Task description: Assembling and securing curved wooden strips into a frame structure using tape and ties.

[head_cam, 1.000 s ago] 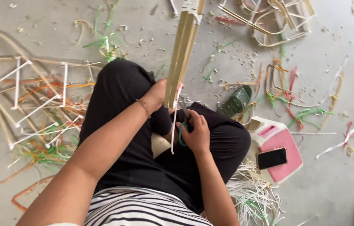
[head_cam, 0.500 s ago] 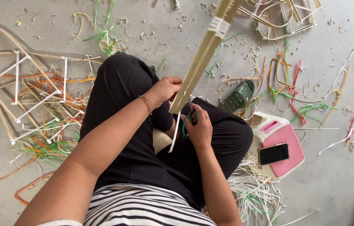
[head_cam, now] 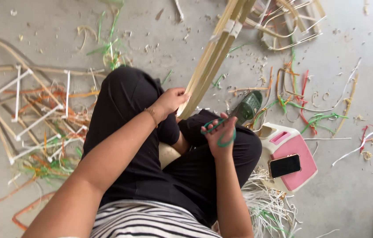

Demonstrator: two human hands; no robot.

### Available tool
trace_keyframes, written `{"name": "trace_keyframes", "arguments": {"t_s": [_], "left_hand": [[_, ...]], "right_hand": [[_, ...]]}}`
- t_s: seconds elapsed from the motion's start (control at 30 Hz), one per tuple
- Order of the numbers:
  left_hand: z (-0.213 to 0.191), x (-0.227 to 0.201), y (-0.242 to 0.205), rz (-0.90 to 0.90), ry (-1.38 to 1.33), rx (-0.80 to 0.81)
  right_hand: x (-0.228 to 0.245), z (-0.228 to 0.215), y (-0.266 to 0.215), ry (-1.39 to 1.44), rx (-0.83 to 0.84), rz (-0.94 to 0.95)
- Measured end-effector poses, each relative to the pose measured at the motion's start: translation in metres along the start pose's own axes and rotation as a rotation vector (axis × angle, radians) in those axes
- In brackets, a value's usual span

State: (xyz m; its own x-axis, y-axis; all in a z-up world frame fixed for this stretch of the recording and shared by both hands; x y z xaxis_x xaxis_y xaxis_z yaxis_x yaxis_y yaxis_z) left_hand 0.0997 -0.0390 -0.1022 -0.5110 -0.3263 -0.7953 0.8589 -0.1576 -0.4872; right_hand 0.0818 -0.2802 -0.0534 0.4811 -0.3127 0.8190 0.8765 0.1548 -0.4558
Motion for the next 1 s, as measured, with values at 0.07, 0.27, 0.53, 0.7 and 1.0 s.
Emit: {"name": "trace_keyframes", "arguments": {"t_s": [0.07,0.27,0.53,0.7,1.0], "left_hand": [[-0.001,0.000,0.002,0.080,-0.015,-0.007],[0.001,0.007,-0.007,0.314,0.573,-0.309],[0.037,-0.022,-0.106,0.666,0.860,-0.294],[0.029,-0.026,-0.123,0.606,0.897,-0.303],[0.031,-0.036,-0.129,0.479,0.753,-0.344]], "right_hand": [[0.015,-0.007,-0.004,0.310,0.047,0.074],[0.079,-0.008,-0.028,0.385,0.238,-0.080],[0.111,-0.071,-0.013,0.103,-0.186,-0.474],[0.120,-0.096,-0.079,0.374,-0.160,-0.528],[0.014,-0.235,-0.176,-0.815,-0.591,-0.239]]}}
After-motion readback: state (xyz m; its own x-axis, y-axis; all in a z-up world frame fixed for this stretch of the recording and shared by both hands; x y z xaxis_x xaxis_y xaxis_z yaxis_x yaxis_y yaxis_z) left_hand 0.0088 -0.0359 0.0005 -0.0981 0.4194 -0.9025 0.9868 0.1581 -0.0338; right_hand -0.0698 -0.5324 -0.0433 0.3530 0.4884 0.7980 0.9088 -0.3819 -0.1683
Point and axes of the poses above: each hand's wrist, its own y-axis towards the middle knuckle, its own z-axis out of the palm, x = y × z, the point moved 1 cm from there along y, towards the middle knuckle, and after that the axes turned 4 degrees about x, right-handed, at the moved point
